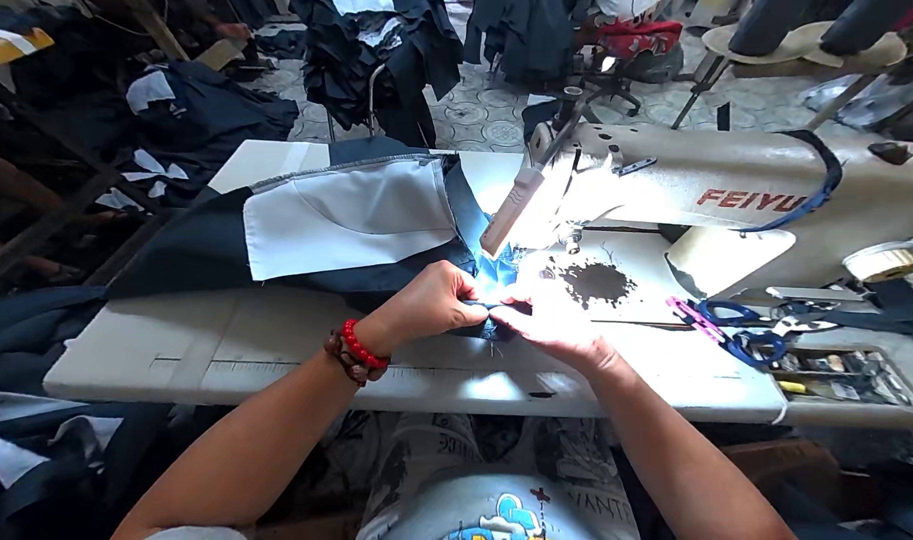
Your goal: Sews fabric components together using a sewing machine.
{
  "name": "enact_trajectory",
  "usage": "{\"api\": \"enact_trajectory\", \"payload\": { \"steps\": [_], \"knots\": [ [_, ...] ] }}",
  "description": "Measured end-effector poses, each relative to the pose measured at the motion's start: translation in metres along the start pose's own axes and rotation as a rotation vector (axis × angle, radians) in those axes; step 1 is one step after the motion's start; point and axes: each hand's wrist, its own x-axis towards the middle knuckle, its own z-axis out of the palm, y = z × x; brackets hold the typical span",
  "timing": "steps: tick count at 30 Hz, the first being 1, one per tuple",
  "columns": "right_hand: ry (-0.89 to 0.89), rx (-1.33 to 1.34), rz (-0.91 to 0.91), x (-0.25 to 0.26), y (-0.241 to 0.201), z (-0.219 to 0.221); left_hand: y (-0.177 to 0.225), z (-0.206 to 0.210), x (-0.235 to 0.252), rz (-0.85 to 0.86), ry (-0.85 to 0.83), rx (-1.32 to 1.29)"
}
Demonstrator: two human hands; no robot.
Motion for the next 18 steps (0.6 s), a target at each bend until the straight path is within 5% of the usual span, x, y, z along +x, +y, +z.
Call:
{"api": "enact_trajectory", "payload": {
  "steps": [9, 18],
  "knots": [
    [0.020, 0.137, 0.083, 0.000, 0.007, 0.001, -0.004, -0.013, -0.005, 0.032, -0.152, -0.145],
    [0.108, 0.186, 0.057, -0.004, 0.012, 0.007, -0.007, 0.005, -0.004, 0.014, 0.063, -0.092]
  ]
}}
